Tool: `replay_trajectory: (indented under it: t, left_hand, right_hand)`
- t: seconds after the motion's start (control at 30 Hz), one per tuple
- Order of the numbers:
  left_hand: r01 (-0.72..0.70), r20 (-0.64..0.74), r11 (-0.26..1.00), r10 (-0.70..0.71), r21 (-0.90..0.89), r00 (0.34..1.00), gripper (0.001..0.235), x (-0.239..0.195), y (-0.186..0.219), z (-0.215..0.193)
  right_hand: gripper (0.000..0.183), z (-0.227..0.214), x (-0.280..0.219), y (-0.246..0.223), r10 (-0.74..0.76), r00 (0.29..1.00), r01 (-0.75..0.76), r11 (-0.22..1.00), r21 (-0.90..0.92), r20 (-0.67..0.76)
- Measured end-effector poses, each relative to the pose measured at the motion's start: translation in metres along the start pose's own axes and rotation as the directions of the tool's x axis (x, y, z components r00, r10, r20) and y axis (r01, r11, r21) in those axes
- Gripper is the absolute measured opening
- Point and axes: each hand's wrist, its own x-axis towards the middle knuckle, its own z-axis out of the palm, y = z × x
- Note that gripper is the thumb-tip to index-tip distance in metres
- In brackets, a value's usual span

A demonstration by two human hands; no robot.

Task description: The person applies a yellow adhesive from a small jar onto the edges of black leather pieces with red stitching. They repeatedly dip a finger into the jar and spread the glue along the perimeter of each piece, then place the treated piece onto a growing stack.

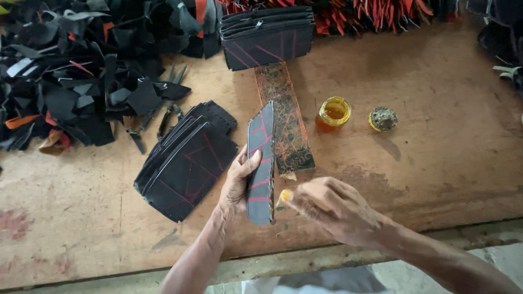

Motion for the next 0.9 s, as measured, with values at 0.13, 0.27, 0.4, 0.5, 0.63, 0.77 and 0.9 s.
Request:
replay_trajectory:
  t: [0.13, 0.27, 0.4, 0.5, 0.63, 0.77, 0.9]
  left_hand:
    - [0.008, 0.037, 1.0, -0.007, -0.019, 0.999, 0.06, -0.001, 0.001, 0.009]
    - [0.006, 0.061, 1.0, -0.004, -0.026, 0.998, 0.07, -0.003, 0.001, 0.012]
    - [0.011, 0.037, 0.999, -0.01, -0.037, 0.999, 0.071, -0.008, 0.002, 0.015]
    - [0.066, 0.096, 0.985, -0.051, -0.16, 0.994, 0.07, -0.013, 0.007, 0.015]
    - [0.065, 0.051, 0.997, -0.062, -0.051, 0.997, 0.065, -0.008, 0.005, 0.017]
    - [0.075, -0.047, 0.987, -0.083, -0.14, 0.995, 0.067, -0.001, -0.003, 0.016]
    - [0.076, 0.088, 0.99, -0.066, -0.121, 0.994, 0.071, -0.006, -0.001, 0.009]
  right_hand:
    - [0.081, 0.001, 0.012, 0.012, -0.045, 0.999, 0.041, 0.98, -0.194, -0.017]
    - [0.079, -0.006, 0.03, 0.042, 0.216, 0.974, -0.217, 0.976, -0.004, -0.075]
    - [0.077, -0.033, 0.053, 0.07, 0.467, 0.882, -0.471, 0.88, -0.056, -0.068]
    - [0.06, -0.072, 0.055, 0.098, 0.553, 0.833, -0.541, 0.82, -0.188, 0.013]
    - [0.052, -0.11, 0.044, 0.116, 0.54, 0.824, -0.462, 0.815, -0.35, 0.17]
    - [0.053, -0.107, 0.045, 0.124, 0.585, 0.756, -0.518, 0.809, -0.277, 0.295]
    - [0.058, -0.092, 0.062, 0.132, 0.625, 0.665, -0.54, 0.781, -0.314, 0.409]
